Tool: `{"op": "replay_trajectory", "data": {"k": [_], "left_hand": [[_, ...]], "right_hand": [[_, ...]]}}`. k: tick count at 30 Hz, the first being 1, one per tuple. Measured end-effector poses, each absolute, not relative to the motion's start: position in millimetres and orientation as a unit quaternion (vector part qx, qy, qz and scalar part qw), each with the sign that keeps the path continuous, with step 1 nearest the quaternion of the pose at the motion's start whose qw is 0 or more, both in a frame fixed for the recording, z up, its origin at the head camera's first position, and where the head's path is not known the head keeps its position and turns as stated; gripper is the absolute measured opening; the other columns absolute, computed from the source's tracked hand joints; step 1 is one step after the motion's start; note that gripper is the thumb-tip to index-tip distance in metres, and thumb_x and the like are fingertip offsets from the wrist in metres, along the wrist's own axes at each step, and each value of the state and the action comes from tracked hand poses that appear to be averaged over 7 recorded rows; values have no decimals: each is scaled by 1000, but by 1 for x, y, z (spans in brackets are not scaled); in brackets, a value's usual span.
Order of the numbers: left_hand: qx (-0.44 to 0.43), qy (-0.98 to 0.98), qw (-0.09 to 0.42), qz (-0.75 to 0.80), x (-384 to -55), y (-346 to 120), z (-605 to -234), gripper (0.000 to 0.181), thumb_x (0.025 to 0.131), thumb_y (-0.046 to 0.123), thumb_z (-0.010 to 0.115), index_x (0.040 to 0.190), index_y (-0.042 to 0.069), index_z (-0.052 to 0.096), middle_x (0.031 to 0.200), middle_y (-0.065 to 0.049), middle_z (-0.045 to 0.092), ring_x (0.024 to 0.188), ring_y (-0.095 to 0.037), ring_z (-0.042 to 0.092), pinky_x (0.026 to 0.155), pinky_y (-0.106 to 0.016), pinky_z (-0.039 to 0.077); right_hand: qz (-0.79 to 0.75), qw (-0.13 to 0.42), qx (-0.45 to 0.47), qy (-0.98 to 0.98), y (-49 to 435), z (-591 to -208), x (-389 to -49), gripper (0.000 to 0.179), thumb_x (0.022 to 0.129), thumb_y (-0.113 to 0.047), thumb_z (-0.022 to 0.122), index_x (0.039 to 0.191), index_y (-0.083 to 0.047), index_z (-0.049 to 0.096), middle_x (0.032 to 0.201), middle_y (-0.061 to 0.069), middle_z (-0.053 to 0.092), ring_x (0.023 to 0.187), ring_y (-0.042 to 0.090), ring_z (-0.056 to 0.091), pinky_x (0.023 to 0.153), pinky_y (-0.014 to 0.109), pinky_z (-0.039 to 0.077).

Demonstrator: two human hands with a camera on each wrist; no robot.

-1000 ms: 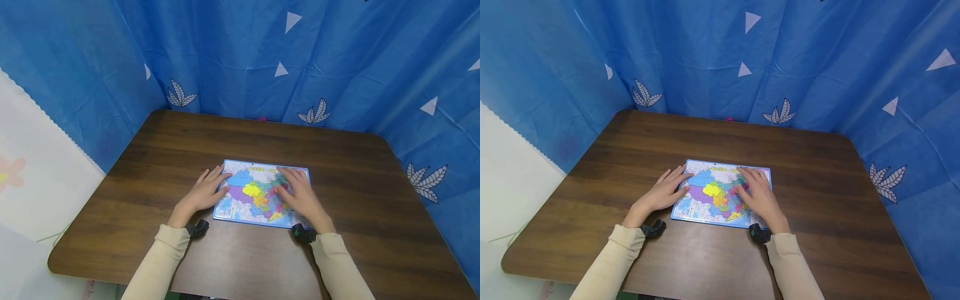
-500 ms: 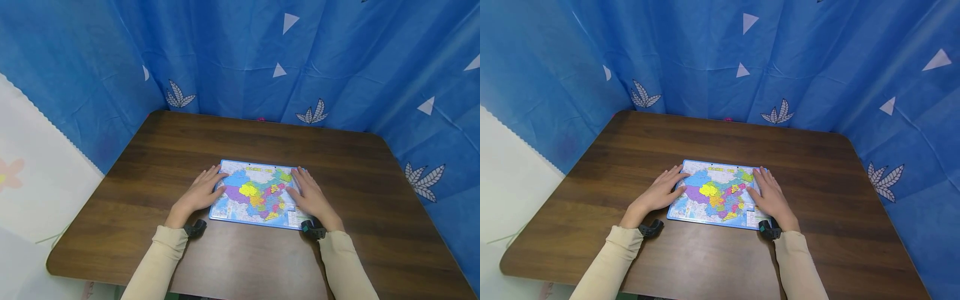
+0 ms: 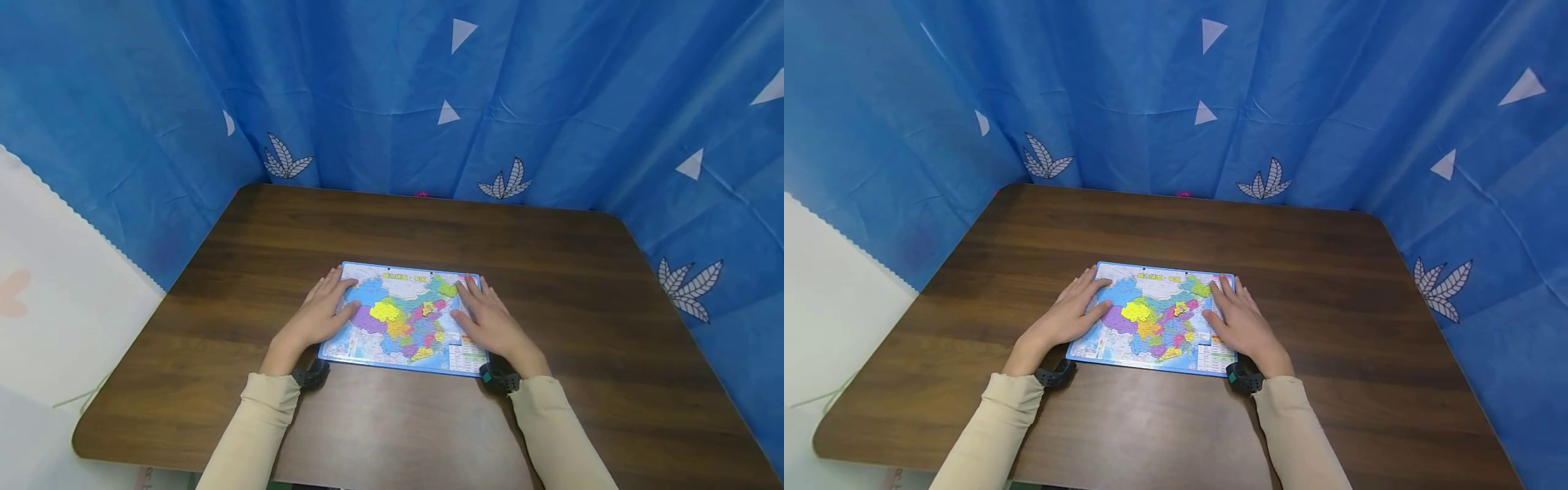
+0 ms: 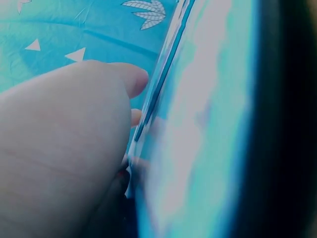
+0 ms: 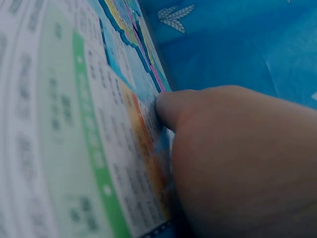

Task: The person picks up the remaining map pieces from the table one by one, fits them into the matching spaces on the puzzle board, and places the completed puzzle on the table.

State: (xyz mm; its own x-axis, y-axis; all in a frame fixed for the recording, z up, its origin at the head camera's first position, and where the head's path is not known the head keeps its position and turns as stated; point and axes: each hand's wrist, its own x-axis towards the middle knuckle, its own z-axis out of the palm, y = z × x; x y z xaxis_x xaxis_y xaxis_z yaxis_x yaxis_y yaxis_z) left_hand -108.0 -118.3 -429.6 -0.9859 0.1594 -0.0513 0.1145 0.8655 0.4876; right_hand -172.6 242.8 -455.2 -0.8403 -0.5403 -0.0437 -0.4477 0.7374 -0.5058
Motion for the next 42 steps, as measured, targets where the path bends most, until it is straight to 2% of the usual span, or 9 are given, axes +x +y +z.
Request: {"op": "replay_trajectory", "data": {"k": [3,6,10,13,15,22,34,37,42], "left_hand": [[72,965,40,247,-107,-119,-431,63,103,44,54,157,13,43,173,-17,11,161,-36,6,129,-56,7],[74,966,38,243,-106,-119,-431,64,103,44,55,158,13,42,173,-16,10,161,-36,5,129,-56,6],[75,966,42,242,-106,-119,-431,64,104,43,54,158,14,40,173,-16,11,161,-35,5,129,-56,6],[74,967,46,241,-106,-118,-430,64,103,43,54,159,14,40,173,-16,11,161,-35,4,129,-56,5],[71,968,47,238,-106,-118,-428,64,103,44,55,159,14,41,173,-16,12,161,-36,4,129,-57,4],[63,970,55,230,-106,-121,-422,64,103,45,55,158,15,42,173,-16,13,160,-38,5,128,-59,1],[37,973,49,224,-101,-129,-423,64,102,46,55,158,17,42,173,-15,15,160,-40,5,127,-61,-3],[38,973,45,225,-101,-127,-423,64,102,45,55,158,17,42,173,-15,15,160,-38,6,127,-61,-3],[41,972,44,228,-99,-123,-423,64,103,43,56,158,15,42,173,-16,14,161,-35,6,127,-60,-4]], "right_hand": [[-262,87,-269,923,240,-456,-174,75,104,-49,52,163,-9,29,172,17,15,159,43,4,128,60,8],[-289,76,-259,918,245,-457,-177,76,103,-45,58,163,-10,29,172,17,18,158,43,14,124,63,20],[-326,45,-231,915,259,-456,-182,68,102,-28,64,160,-9,35,166,19,32,150,44,36,116,65,36],[-333,26,-214,918,266,-457,-184,58,102,-17,62,155,-7,43,159,21,43,144,43,43,115,64,39],[-328,24,-205,922,270,-458,-185,54,101,-15,61,152,-6,47,157,21,45,143,44,42,114,65,38],[-315,26,-205,926,273,-458,-184,49,97,-16,65,143,-1,58,158,20,45,146,44,35,115,68,34],[-323,26,-204,924,273,-457,-185,40,95,-21,74,131,-4,67,153,21,50,143,45,40,114,67,37],[-322,14,-186,928,275,-458,-185,40,95,-23,76,129,-5,67,145,21,57,136,42,47,111,64,42],[-339,-5,-166,926,277,-456,-183,40,94,-23,78,128,-6,66,125,18,68,111,35,64,98,55,56]]}}
